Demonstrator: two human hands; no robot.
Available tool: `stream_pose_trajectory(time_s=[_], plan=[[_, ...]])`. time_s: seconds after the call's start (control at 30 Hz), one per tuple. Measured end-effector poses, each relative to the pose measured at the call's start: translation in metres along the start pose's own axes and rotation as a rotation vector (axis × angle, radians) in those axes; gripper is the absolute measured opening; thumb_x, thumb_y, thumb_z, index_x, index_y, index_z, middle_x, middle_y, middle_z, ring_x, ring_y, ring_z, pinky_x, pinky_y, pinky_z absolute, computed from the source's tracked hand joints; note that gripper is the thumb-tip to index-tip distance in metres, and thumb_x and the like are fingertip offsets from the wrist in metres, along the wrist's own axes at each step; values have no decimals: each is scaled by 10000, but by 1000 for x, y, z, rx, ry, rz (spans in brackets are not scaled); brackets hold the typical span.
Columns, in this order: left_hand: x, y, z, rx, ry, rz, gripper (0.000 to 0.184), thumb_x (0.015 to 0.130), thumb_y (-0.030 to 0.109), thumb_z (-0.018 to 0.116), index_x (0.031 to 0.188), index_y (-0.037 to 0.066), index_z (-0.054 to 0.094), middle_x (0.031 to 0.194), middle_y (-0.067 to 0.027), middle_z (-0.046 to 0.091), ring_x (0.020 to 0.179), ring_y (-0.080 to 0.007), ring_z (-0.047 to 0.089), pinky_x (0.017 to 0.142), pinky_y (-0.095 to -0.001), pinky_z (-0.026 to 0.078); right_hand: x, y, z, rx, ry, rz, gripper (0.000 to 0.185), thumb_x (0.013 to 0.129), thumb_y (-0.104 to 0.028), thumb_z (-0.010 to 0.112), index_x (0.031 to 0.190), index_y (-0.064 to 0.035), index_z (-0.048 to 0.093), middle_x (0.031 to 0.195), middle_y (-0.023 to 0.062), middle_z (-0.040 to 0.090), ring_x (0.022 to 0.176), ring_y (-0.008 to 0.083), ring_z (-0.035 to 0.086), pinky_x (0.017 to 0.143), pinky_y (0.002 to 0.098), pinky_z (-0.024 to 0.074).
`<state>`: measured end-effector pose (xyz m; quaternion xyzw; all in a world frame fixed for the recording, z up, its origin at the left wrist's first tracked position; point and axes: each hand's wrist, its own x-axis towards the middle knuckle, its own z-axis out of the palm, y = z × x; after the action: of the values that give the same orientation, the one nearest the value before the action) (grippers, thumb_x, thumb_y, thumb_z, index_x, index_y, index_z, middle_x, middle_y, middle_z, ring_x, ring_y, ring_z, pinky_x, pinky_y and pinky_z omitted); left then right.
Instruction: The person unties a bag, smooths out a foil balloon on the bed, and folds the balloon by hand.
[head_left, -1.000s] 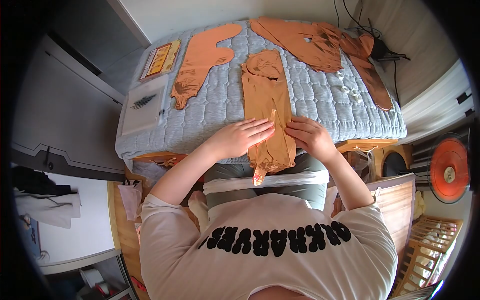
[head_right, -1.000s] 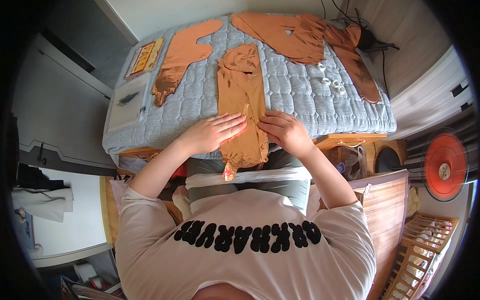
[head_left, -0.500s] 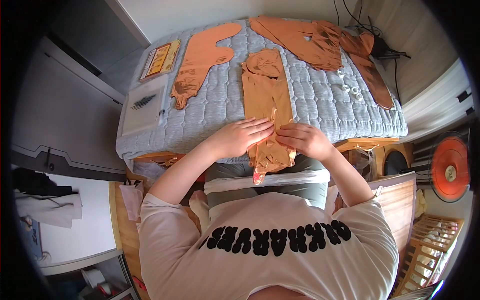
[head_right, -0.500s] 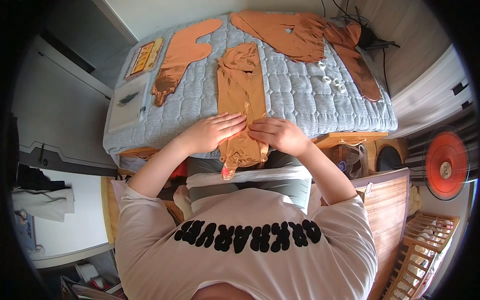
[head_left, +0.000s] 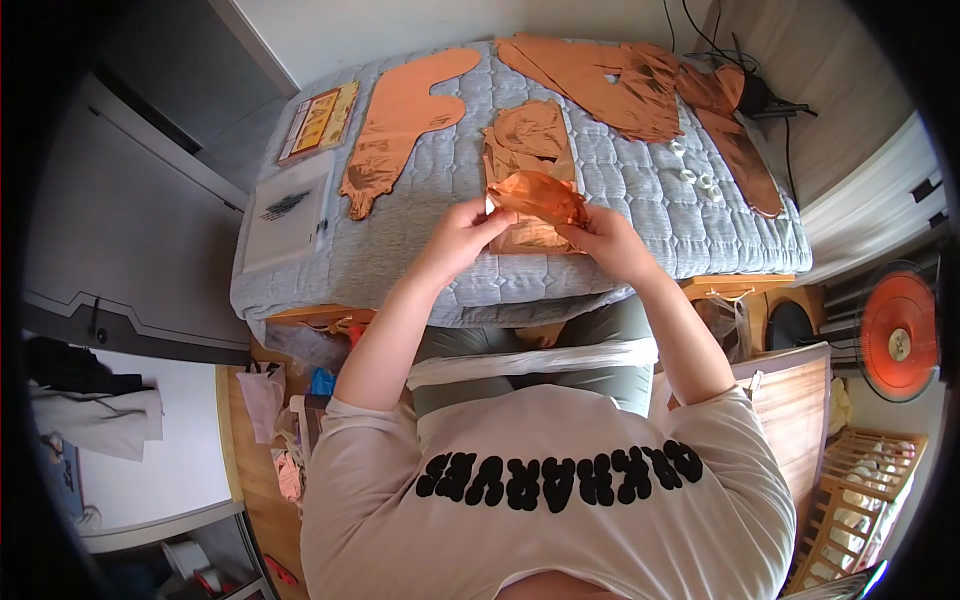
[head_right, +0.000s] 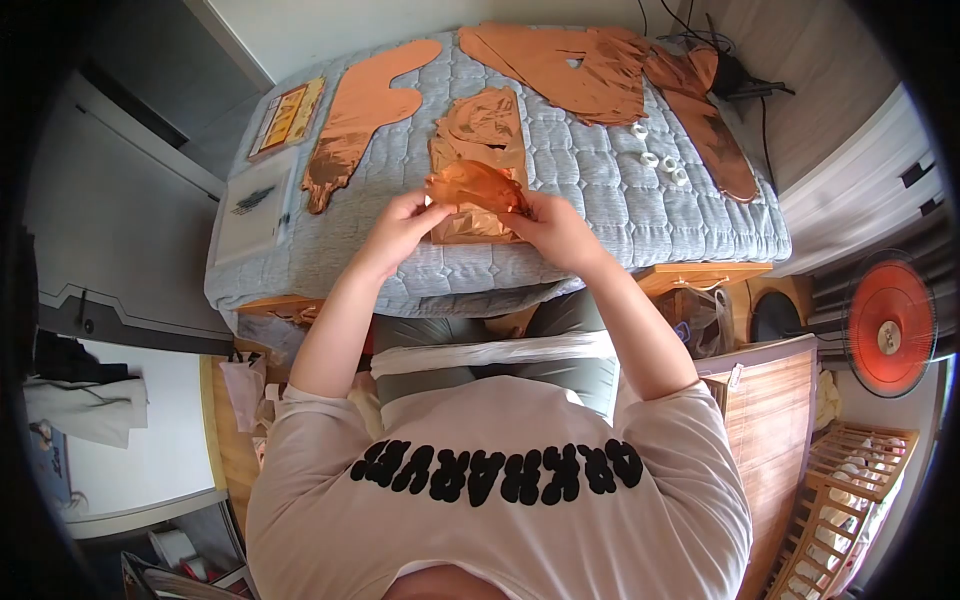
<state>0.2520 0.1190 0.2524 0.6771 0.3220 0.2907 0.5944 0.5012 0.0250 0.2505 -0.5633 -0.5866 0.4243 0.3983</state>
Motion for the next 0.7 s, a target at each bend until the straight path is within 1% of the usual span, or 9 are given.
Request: stream_pose_trajectory(time_s=[0.03,0.1,0.13,0.2,0.37,0.43,0.5,0.63,0.7], plan=[[-1,-2,-2,-1,-1,0,290,984,226,708,1184,17,692,927,-3,700,849,-54,616,747,-247,486,1,-4,-1,20,1,48,252,1003,-145,681,1158,53,673,977,-5,685,841,56,565,742,246,474],[-4,-2,-6,106,38,-1,426,962,177,740,1320,-14,609,1137,-37,715,955,-114,660,841,-278,523,8,4,1,21,13,49,239,1001,-147,682,1136,51,683,951,-12,677,824,54,555,725,242,463],[-9,-1,-4,106,38,-1,426,962,177,740,1320,-14,609,1137,-37,715,955,-114,660,841,-278,523,11,7,1,22,22,50,227,999,-148,683,1113,48,693,926,-19,669,807,53,546,708,239,452],[-20,6,2,279,94,-30,483,938,169,769,1335,-5,556,1033,-60,736,882,-113,668,761,-282,522,13,11,1,-24,43,70,217,992,-146,689,1083,50,701,904,-23,664,790,53,541,694,241,445],[-20,13,5,482,54,-121,533,919,192,786,1344,7,523,888,-87,742,812,-124,678,715,-296,505,16,9,3,-56,74,104,213,970,-159,705,1014,49,717,851,-21,660,757,58,539,676,250,442],[-17,8,3,487,68,-113,541,918,206,786,1345,7,521,856,-91,740,788,-129,679,704,-298,501,16,2,2,-112,89,158,336,915,-267,715,1009,57,718,799,113,701,750,172,627,735,345,503],[-14,8,3,470,107,-125,583,884,269,799,1328,8,527,907,-141,761,824,-283,737,735,-380,545,14,-3,3,-122,96,170,335,914,-262,710,1003,61,716,793,112,702,745,174,632,730,348,504],[-16,13,11,585,160,-117,574,887,270,792,1325,16,522,889,-133,757,825,-296,737,733,-388,550,16,-5,4,-140,108,180,351,904,-276,706,994,64,718,785,122,707,738,200,656,722,363,512],[-18,12,15,612,240,-29,553,882,268,790,1307,26,533,819,-113,739,777,-309,728,722,-402,556,18,-3,4,-178,110,190,356,899,-284,708,992,59,721,790,136,710,740,218,664,727,370,515]])
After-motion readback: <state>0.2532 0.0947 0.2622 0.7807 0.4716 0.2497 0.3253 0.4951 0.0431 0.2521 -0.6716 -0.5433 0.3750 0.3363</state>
